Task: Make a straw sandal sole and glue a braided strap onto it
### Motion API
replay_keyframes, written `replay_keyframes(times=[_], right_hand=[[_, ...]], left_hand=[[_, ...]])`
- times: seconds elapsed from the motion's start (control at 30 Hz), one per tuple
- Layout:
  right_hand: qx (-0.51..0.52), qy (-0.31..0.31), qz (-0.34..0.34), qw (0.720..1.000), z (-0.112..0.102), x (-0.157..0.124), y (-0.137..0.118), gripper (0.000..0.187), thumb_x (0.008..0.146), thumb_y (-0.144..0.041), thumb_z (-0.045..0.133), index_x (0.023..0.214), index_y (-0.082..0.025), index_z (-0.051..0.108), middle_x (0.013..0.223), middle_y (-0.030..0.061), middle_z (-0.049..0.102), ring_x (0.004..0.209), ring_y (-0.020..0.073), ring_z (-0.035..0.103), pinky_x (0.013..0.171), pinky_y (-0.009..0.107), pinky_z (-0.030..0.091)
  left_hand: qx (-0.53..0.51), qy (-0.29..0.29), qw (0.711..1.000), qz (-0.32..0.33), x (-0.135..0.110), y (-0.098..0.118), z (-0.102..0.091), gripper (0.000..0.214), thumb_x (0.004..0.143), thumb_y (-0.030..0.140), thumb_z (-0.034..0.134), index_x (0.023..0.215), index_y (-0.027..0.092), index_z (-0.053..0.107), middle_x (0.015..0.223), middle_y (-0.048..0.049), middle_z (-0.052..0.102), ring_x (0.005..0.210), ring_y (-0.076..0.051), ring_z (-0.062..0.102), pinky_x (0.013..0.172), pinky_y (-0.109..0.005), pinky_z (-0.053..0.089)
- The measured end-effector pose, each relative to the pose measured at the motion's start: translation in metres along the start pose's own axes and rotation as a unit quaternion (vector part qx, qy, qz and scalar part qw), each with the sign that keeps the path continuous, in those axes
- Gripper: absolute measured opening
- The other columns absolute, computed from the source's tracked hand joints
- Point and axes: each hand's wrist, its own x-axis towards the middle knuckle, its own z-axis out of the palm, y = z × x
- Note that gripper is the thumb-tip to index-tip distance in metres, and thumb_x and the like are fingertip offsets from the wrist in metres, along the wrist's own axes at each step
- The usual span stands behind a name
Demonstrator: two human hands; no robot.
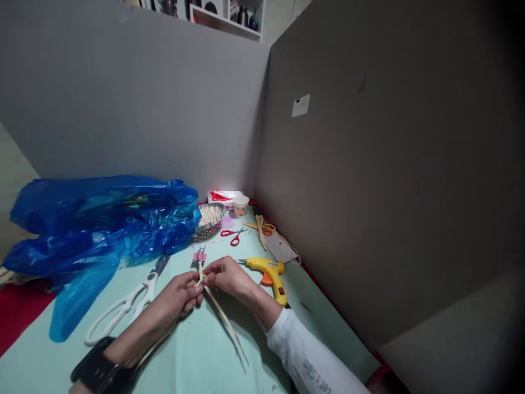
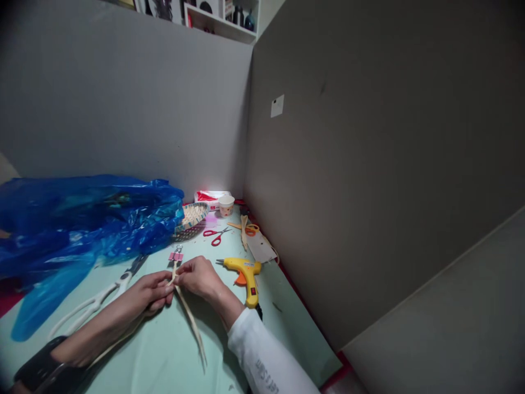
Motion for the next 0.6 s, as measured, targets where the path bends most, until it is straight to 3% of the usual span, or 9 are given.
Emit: replay_keyframes(times=[0.1,0.3,0.43,0.6], right_hand=[[-0.047,0.02,-0.014,0.999,-0.008,-0.01,-0.01,0.025,0.096,-0.034,0.064,0.113,-0.015,0.066,0.116,0.0069,0.068,0.1,0.0228,0.067,0.085,0.042,0.057],[-0.111,0.011,-0.027,0.993,-0.016,-0.018,-0.018,0.024,0.097,-0.034,0.062,0.111,-0.015,0.066,0.11,0.0061,0.069,0.092,0.0199,0.069,0.082,0.04,0.058],[-0.159,0.007,-0.034,0.987,-0.014,-0.018,-0.018,0.022,0.097,-0.033,0.063,0.108,-0.014,0.067,0.107,0.0054,0.07,0.09,0.0191,0.069,0.079,0.038,0.058],[-0.256,0.056,-0.037,0.964,-0.011,-0.027,-0.018,0.017,0.098,-0.031,0.062,0.1,-0.015,0.068,0.099,0.0038,0.071,0.088,0.0181,0.069,0.081,0.038,0.057]], left_hand=[[-0.05,0.009,0.999,-0.02,0.007,-0.008,0.006,0.021,0.097,0.036,0.059,0.102,0.015,0.063,0.075,0.0039,0.062,0.049,-0.007,0.051,0.044,-0.021,0.045],[-0.085,0.07,0.99,-0.086,0.016,-0.01,0.007,0.03,0.095,0.038,0.06,0.116,0.017,0.063,0.106,-0.0058,0.069,0.081,-0.017,0.068,0.069,-0.035,0.059],[-0.086,0.083,0.989,-0.091,0.009,0.0,0.007,0.03,0.095,0.037,0.062,0.117,0.017,0.063,0.111,-0.0068,0.069,0.087,-0.019,0.069,0.073,-0.038,0.06],[-0.081,0.091,0.989,-0.08,0.004,0.004,0.008,0.03,0.094,0.036,0.062,0.117,0.017,0.063,0.112,-0.007,0.069,0.088,-0.02,0.069,0.074,-0.038,0.059]])
